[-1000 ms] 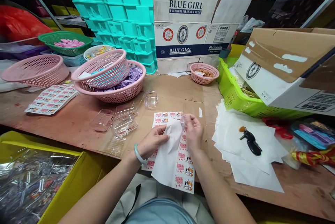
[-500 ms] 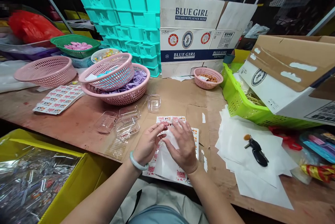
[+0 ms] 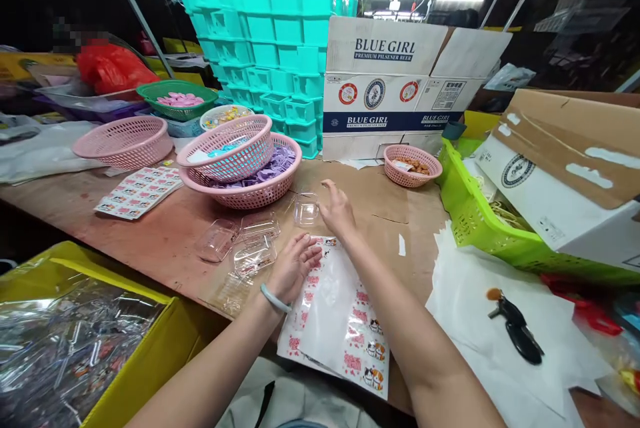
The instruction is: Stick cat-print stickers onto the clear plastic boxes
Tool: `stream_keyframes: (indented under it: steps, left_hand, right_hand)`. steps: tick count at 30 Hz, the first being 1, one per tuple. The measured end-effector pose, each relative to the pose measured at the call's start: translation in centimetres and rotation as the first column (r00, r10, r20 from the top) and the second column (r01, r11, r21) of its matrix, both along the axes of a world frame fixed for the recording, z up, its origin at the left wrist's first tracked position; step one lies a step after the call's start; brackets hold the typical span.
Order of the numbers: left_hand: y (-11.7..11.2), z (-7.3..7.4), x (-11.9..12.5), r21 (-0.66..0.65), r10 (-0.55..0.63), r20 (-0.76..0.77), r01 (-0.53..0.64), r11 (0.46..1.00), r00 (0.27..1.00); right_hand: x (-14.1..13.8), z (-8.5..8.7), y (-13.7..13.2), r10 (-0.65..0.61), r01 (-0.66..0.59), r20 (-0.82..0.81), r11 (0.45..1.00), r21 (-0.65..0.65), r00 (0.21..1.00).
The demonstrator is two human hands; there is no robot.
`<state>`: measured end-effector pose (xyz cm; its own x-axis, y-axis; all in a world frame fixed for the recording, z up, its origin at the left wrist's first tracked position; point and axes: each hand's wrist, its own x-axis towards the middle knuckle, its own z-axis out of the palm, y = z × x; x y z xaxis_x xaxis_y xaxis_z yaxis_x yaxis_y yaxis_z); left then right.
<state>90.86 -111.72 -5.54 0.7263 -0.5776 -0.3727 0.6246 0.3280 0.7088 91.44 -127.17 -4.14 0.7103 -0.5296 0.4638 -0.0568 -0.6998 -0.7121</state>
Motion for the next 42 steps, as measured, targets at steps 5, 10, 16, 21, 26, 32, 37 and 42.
stream_keyframes:
  steps: [5,10,16,21,26,32,37,42]
  left_hand:
    - [1.1,0.7,-0.1,-0.068,-0.045,-0.126,0.036,0.997,0.991]
    - [2.0,1.7,0.4,-0.118,-0.068,-0.289,0.035,0.992,0.955]
    - [2.9,3.6,-1.8,-0.367,-0.274,-0.257,0.169,0.915,0.927]
    - [5.8,3.0,-3.4,-0.139,-0.233,-0.003,0.230,0.963,0.973]
    - [8.4,1.1,-3.4,0.094,-0.417,0.173,0.407,0.909,0.892]
    - [8.1,-0.3,-4.0,0.084,-0.423,0.117,0.416,0.906,0.898]
    - [7.9,-0.2,-4.2,0.070,-0.384,0.086,0.379,0.923,0.919]
    - [7.9,0.2,-4.2,0.076,-0.369,0.082,0.364,0.928,0.926]
  right_hand:
    - [6.2,-1.7,-0.3,-0.022,0.024,-0.088,1.000,0.017,0.996]
    - [3.5,-0.7,0.8,-0.129,0.128,0.011,0.991,0.045,0.992]
    - [-5.1,0.6,4.9,-0.083,0.130,0.399,0.987,-0.092,0.913]
    - [-12.5,0.9,6.3,-0.131,0.125,0.310,0.991,0.038,0.942]
    - [-16.7,2.7,7.5,-0.145,0.077,0.178,0.936,0.343,0.973]
    - [-16.4,3.0,10.5,0.079,-0.083,0.038,0.709,0.701,0.996]
    - [-16.6,2.5,11.2,0.101,-0.045,-0.031,0.668,0.743,0.994]
    - [-16.8,2.5,11.7,0.139,-0.021,-0.122,0.739,0.674,0.983]
